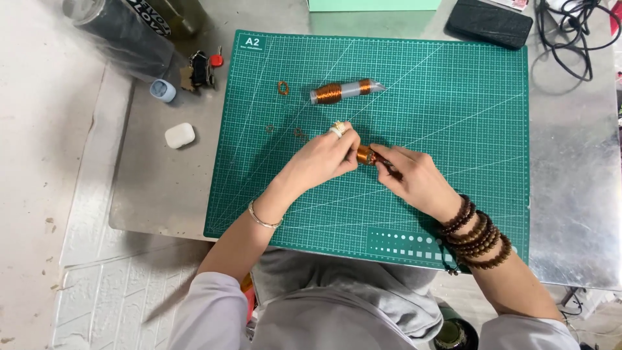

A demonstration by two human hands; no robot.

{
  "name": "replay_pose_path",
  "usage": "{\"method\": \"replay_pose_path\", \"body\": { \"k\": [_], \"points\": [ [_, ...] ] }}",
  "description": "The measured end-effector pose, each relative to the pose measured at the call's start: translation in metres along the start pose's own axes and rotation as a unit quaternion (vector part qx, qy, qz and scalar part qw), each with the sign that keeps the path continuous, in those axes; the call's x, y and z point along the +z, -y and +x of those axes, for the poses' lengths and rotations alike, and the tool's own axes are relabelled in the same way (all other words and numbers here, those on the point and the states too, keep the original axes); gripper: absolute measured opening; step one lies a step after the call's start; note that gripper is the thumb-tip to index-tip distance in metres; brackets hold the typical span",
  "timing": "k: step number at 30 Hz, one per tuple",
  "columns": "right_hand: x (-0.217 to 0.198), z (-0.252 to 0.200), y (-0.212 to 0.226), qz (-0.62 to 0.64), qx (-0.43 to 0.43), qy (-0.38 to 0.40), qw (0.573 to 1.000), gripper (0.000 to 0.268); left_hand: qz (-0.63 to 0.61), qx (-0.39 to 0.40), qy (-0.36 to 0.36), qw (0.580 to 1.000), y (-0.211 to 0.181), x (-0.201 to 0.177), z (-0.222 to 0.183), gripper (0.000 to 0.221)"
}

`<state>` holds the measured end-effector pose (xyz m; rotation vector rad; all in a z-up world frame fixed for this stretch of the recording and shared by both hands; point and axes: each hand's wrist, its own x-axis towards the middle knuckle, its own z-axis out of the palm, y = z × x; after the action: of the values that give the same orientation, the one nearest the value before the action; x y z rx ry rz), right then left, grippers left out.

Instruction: Inspecting and adjusting the copper windings on a motor armature at a workbench.

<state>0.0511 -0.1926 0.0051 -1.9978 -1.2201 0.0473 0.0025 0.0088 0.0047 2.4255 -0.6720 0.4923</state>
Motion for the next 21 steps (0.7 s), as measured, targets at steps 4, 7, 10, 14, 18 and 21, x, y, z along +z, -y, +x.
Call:
{"method": "replay_pose_path", "body": {
  "k": [4,7,10,14,18,21],
  "points": [
    [-0.003,0.000,-0.003,0.016,0.011,0.007,1.000,0.025,-0.078,-0.047,0.023,0.996,0.010,0.001,-0.003,0.006],
    [-0.005,0.000,-0.005,0.029,0.011,0.006,1.000,0.025,-0.100,-0.070,0.037,0.992,0.002,-0.015,0.003,0.003],
    [-0.006,0.003,-0.005,0.033,0.016,0.012,0.999,0.024,-0.091,-0.094,0.078,0.988,0.002,-0.018,0.003,0.001],
    [-0.005,0.004,-0.007,0.019,0.024,0.036,0.999,0.024,-0.074,-0.101,0.103,0.987,0.003,-0.021,0.002,0.003],
    [-0.003,0.007,-0.010,0.019,0.034,0.055,0.998,0.028,-0.075,-0.111,0.120,0.984,0.008,-0.016,-0.001,0.006],
    [0.001,0.007,-0.010,0.050,0.048,0.063,0.996,0.031,-0.073,-0.113,0.126,0.983,0.010,-0.011,-0.003,0.005]
  ]
}}
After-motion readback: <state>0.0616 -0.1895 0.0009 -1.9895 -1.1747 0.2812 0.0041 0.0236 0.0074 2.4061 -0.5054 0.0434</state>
